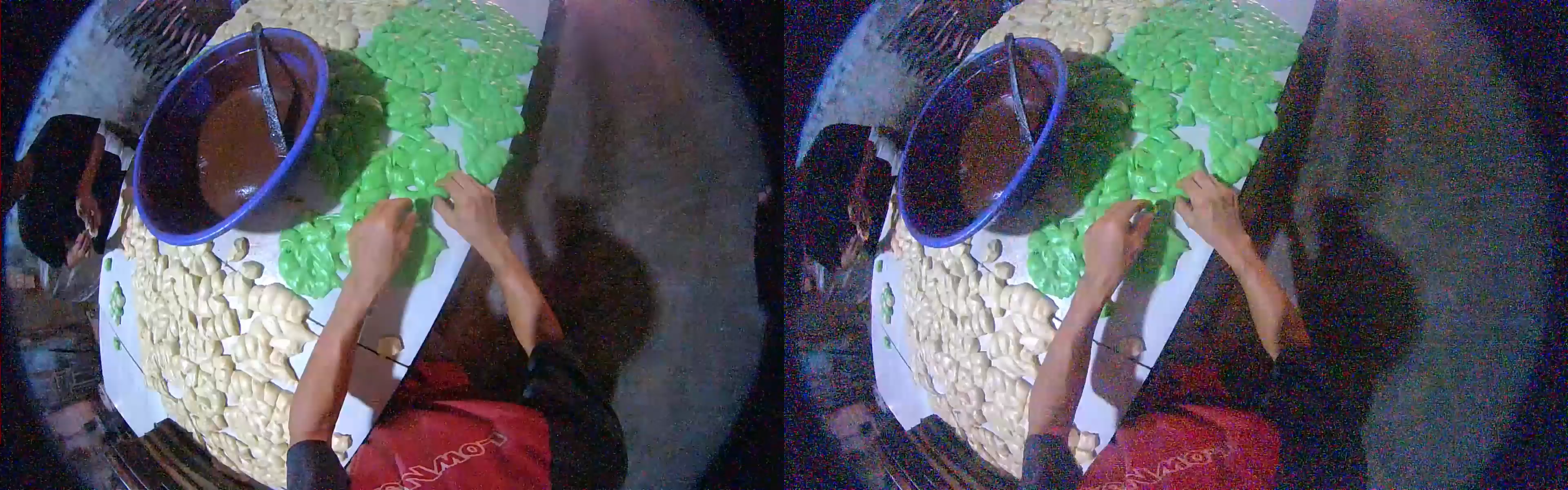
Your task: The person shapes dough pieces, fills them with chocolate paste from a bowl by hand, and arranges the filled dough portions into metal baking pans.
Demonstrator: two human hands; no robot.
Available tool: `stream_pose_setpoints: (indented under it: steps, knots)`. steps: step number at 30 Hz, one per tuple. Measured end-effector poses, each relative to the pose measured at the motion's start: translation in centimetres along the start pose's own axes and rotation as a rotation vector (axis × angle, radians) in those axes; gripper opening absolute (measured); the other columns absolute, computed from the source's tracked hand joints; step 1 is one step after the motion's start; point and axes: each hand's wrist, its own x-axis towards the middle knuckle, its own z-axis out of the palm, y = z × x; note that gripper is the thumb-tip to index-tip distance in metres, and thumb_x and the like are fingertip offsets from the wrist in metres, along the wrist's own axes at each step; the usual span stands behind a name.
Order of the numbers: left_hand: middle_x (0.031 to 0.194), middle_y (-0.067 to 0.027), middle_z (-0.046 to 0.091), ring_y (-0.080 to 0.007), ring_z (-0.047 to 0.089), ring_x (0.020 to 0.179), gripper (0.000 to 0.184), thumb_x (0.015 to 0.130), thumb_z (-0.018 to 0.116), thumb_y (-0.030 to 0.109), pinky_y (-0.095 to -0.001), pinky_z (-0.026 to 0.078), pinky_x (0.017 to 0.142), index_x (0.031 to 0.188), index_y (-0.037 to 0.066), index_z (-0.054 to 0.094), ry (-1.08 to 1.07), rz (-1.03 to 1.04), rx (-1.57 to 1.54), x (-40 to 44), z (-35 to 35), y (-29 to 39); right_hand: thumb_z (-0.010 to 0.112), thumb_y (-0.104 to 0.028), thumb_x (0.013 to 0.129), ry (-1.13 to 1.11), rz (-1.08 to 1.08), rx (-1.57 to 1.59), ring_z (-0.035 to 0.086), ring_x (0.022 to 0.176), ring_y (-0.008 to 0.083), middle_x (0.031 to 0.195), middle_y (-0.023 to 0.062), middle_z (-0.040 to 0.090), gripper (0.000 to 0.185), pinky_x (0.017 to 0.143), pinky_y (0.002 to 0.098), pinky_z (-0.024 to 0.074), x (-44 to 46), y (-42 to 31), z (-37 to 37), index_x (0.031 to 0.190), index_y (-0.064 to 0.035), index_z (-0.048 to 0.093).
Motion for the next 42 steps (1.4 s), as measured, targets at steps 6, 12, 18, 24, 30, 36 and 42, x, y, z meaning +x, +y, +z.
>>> stream_pose_setpoints:
  steps: [6, 12, 18, 24, 30, 36, 42]
  knots:
    - [0.102, -0.0084, 0.065, -0.0313, 0.066, 0.082, 0.027, 0.085, 0.067, 0.022, -0.0402, 0.053, 0.07, 0.111, 0.014, 0.064, -0.107, 0.004, 0.076, 1.5, 1.5, 0.1, 0.064, -0.007, 0.083, -0.017, 0.539, 0.656, 0.064, 0.077, 0.0118, 0.091, 0.0103, 0.071, 0.021, 0.068, 0.0275, 0.0511, -2.9, 0.1, -3.8, 0.102, -0.001, 0.068]
    - [0.106, -0.008, 0.064, -0.0307, 0.065, 0.089, 0.03, 0.082, 0.07, 0.023, -0.0398, 0.053, 0.073, 0.11, 0.014, 0.065, -0.142, 0.031, 0.113, 2.3, 3.0, -0.2, 0.074, -0.02, 0.08, -0.126, 0.306, 0.31, 0.067, 0.085, 0.0324, 0.096, 0.0156, 0.068, 0.03, 0.075, 0.0386, 0.0538, -2.9, -0.7, -3.9, 0.103, -0.0033, 0.067]
    - [0.103, -0.0113, 0.065, -0.0316, 0.066, 0.087, 0.03, 0.08, 0.072, 0.021, -0.0393, 0.053, 0.073, 0.108, 0.012, 0.066, -0.123, -0.03, 0.098, 2.8, 3.2, -1.3, 0.074, -0.02, 0.077, -0.052, 0.204, 0.197, 0.062, 0.096, 0.0313, 0.106, 0.013, 0.062, 0.039, 0.079, 0.0406, 0.0517, -1.1, -1.7, -3.1, 0.113, -0.0073, 0.063]
    - [0.079, -0.0071, 0.069, -0.0181, 0.066, 0.07, 0.021, 0.081, 0.069, 0.012, -0.0299, 0.052, 0.065, 0.1, 0.004, 0.067, -0.186, -0.273, -0.537, 4.1, 1.9, -2.2, 0.072, -0.015, 0.074, -0.092, 0.007, 0.111, 0.059, 0.103, 0.0288, 0.107, 0.0106, 0.065, 0.047, 0.089, 0.0432, 0.0454, 1.2, -2.7, -0.8, 0.119, -0.0105, 0.061]
    - [0.124, -0.0102, 0.055, -0.0148, 0.062, 0.089, 0.049, 0.08, 0.072, 0.006, -0.028, 0.052, 0.079, 0.126, 0.003, 0.055, -0.081, -0.36, -0.747, 3.8, -0.2, -1.8, 0.065, -0.011, 0.079, -0.145, 0.394, 0.692, 0.065, 0.081, 0.0198, 0.093, 0.0102, 0.069, 0.035, 0.074, 0.0311, 0.0499, 2.0, -1.4, -0.7, 0.113, -0.0058, 0.064]
    - [0.112, -0.0145, 0.065, -0.0299, 0.066, 0.09, 0.033, 0.08, 0.07, 0.013, -0.0364, 0.053, 0.079, 0.113, 0.007, 0.067, -0.124, 0.016, -0.157, 4.0, 1.6, -2.0, 0.064, -0.017, 0.083, -0.13, 0.595, 1.259, 0.059, 0.079, 0.0112, 0.086, 0.0028, 0.063, 0.025, 0.073, 0.0266, 0.0492, 1.6, -1.4, -2.7, 0.102, -0.001, 0.062]
    - [0.1, -0.0155, 0.07, -0.0297, 0.07, 0.08, 0.024, 0.084, 0.067, 0.012, -0.0359, 0.054, 0.071, 0.107, 0.006, 0.067, -0.152, -0.079, -0.307, 4.3, 1.9, -0.6, 0.07, -0.016, 0.084, -0.278, 0.597, 0.845, 0.06, 0.083, 0.0121, 0.089, 0.0043, 0.064, 0.028, 0.068, 0.0272, 0.0503, 2.0, 0.8, -1.0, 0.106, -0.0009, 0.06]
